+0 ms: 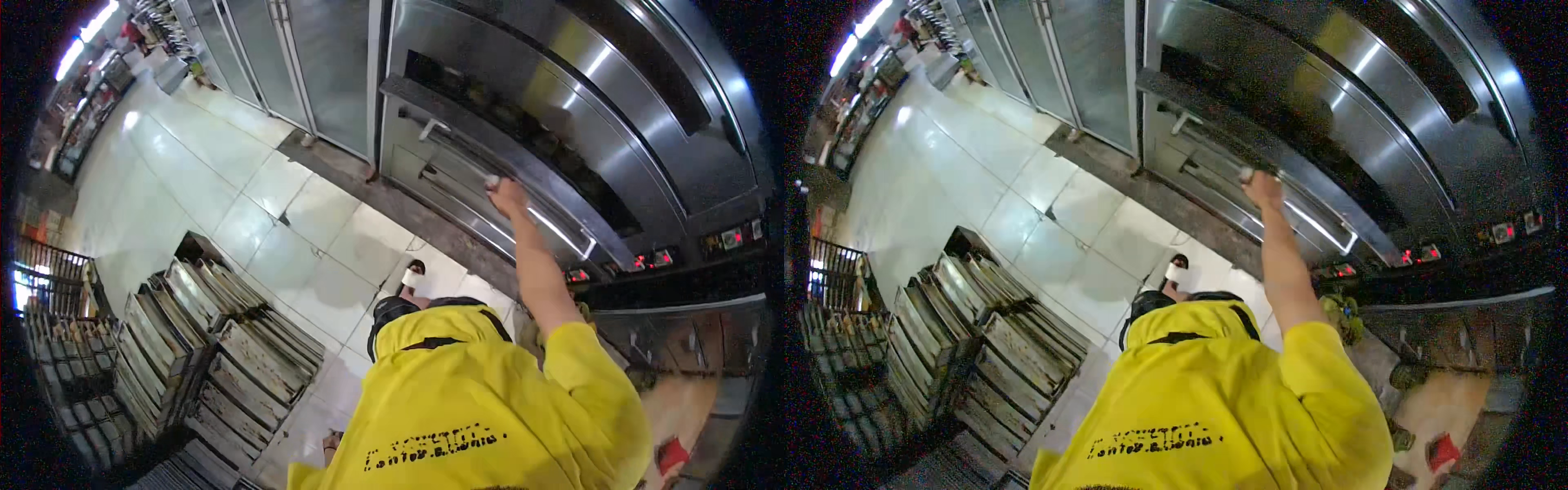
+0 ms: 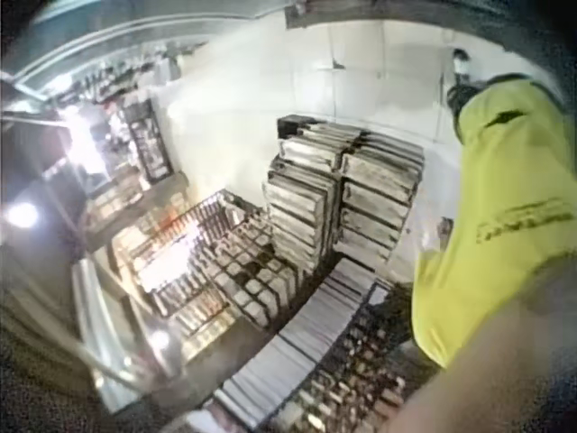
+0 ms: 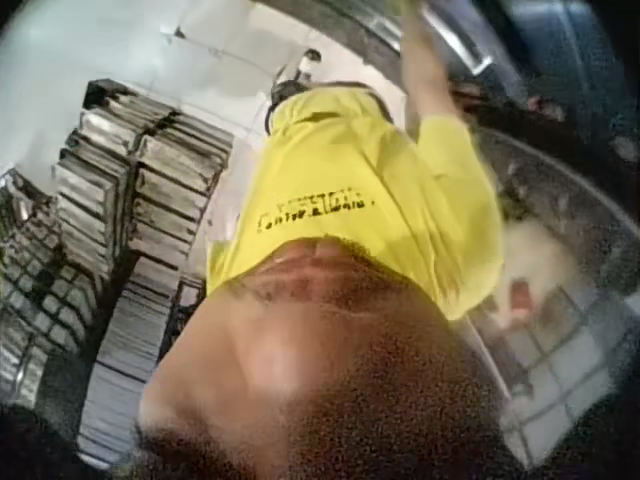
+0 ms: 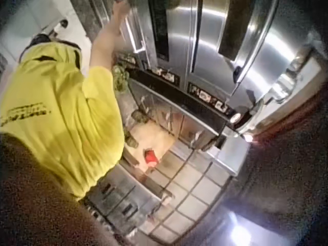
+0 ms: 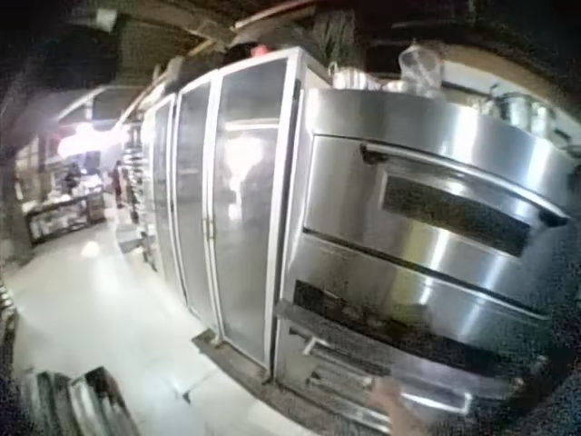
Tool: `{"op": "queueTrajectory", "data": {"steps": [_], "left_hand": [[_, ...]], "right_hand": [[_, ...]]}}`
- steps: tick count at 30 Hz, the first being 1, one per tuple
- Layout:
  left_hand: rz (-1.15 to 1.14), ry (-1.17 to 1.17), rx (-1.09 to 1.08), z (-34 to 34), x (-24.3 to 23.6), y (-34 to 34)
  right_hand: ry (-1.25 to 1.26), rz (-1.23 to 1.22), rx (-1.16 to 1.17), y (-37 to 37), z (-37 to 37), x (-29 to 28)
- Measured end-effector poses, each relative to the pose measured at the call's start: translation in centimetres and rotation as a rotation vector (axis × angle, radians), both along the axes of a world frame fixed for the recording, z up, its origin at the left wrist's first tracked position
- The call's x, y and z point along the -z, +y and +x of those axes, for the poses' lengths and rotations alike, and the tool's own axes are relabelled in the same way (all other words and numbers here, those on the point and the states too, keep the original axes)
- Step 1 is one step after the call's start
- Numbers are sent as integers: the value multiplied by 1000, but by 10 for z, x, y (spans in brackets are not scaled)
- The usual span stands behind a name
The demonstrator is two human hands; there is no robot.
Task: Moving bread trays and checking bread baking in industrial ovens.
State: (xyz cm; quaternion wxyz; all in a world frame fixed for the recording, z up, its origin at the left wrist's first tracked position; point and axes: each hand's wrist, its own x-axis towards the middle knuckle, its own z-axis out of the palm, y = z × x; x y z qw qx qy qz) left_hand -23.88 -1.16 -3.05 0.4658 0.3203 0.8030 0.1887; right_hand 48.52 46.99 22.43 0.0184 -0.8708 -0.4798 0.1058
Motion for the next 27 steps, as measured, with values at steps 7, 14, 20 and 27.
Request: {"op": "queueTrajectory", "data": {"steps": [7,14,20,27], "left_hand": [[-58,-193,-367,61,24,-28],[467,-175,-160,203,-32,129],[350,87,-89,252,-32,104],[228,210,-323,300,-46,-41]], "right_hand": [[-74,27,-19,-8,2,22],[-81,8,-63,21,7,-23],[-178,44,-170,44,6,-19],[-409,244,-115,62,-8,-56]]}}
